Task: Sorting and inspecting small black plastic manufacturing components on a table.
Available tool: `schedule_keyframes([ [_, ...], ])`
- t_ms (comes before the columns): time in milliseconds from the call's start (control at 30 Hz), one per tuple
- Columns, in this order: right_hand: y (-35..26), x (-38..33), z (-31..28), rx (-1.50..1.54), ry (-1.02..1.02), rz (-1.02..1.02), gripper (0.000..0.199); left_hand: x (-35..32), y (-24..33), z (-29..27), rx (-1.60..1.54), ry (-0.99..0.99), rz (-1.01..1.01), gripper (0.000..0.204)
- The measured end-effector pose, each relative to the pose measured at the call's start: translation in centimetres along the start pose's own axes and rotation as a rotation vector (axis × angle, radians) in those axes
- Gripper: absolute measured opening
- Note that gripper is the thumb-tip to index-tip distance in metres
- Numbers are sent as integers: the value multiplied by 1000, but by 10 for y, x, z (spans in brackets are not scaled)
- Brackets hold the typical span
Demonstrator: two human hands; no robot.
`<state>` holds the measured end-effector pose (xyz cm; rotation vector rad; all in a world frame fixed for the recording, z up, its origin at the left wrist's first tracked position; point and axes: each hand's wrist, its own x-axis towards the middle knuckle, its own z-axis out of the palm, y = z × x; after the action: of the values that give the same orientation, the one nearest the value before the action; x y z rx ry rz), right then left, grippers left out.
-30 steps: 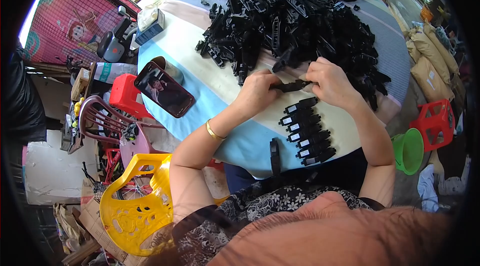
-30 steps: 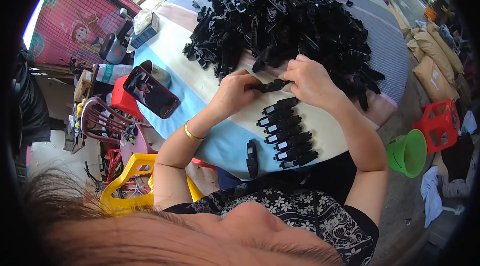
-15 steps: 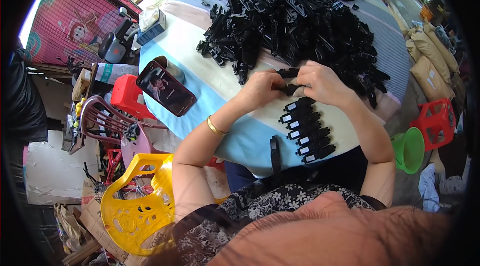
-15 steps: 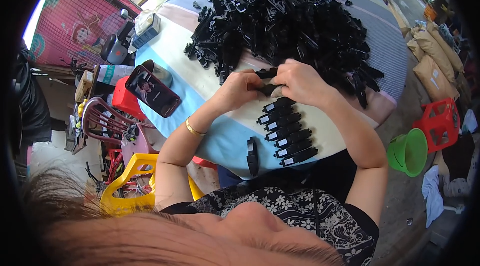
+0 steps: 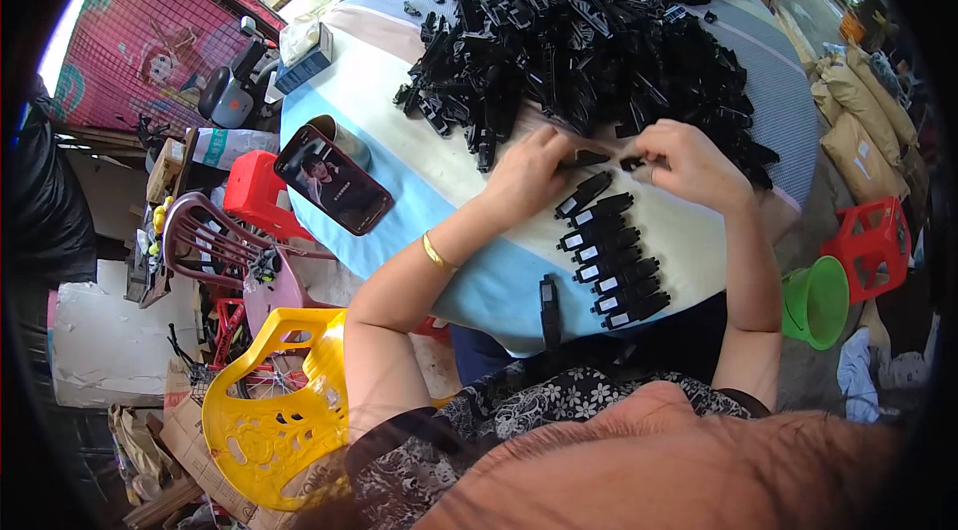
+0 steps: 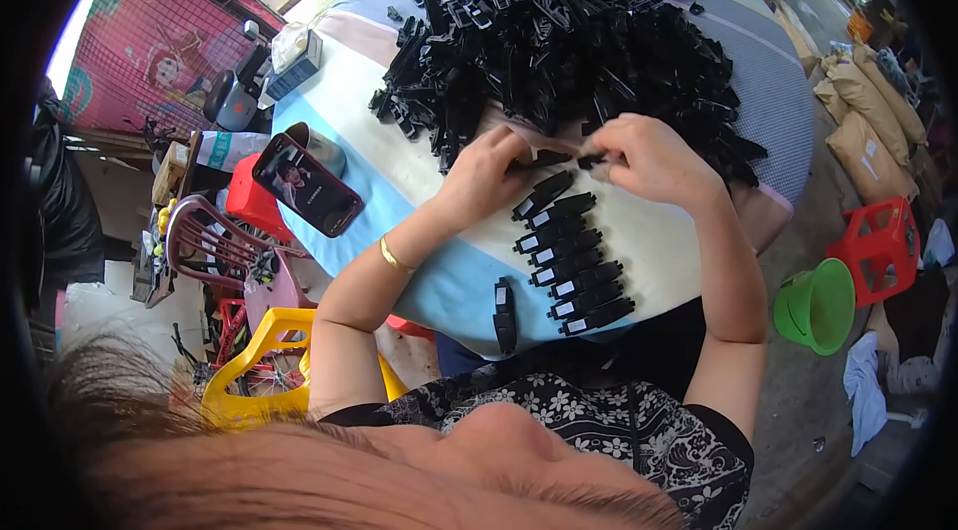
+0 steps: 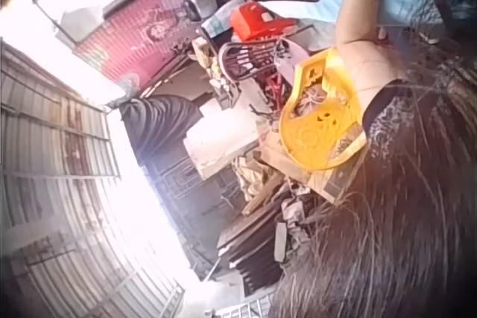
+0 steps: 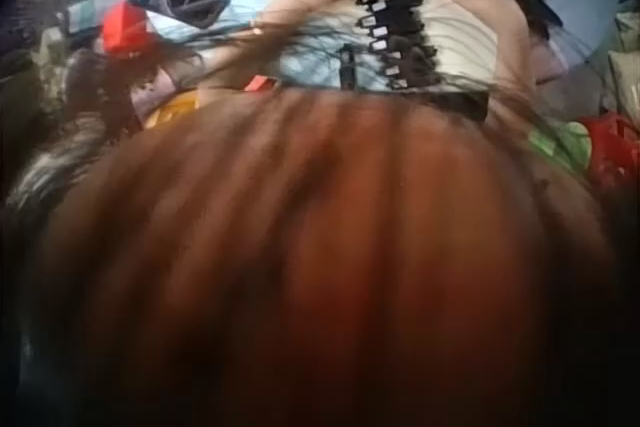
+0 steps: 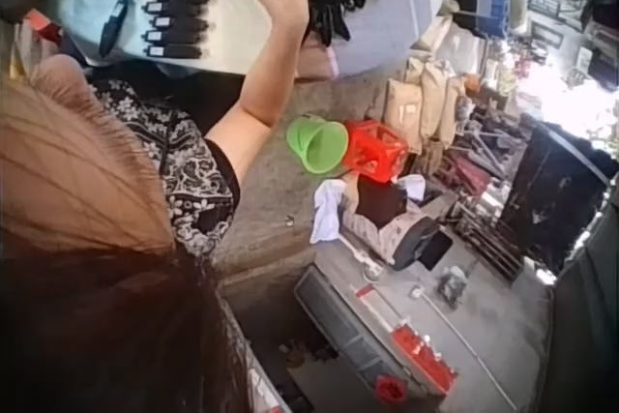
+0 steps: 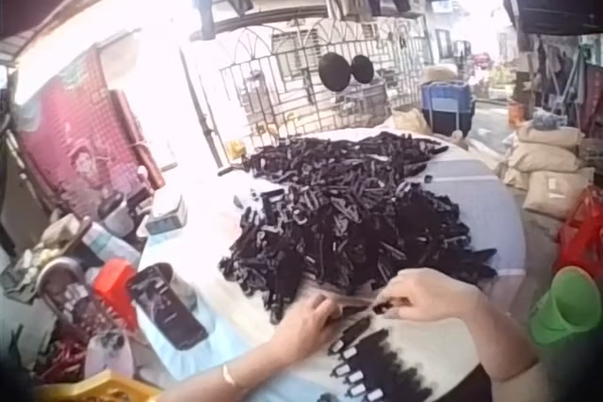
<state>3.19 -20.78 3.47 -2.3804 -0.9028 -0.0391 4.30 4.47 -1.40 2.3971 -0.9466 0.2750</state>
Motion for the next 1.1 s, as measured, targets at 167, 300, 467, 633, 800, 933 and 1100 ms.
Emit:
schedule_keyframes([
  [167,-7,13,33,499,152,89,35,-23,31,-3,336,20,-36,21],
  [300,-3,22,62,337,203,-46,31,-24,31,-1,160,-3,-136,23],
  [467,-8,20,51,443,-100,191,25,-16,11,-12,-125,104,-147,37],
  [633,-20,16,39,566,-294,167,28,-9,-6,-17,34,-16,94,35],
  [800,-8,21,57,587,94,55,29,-12,-2,-10,-94,-69,-20,22],
  [933,0,18,62,179,148,-50,27,-14,9,-11,-198,-22,-194,20],
  [1100,-6,12,49,-126,147,-81,21,-17,7,-16,-164,-54,-285,20],
])
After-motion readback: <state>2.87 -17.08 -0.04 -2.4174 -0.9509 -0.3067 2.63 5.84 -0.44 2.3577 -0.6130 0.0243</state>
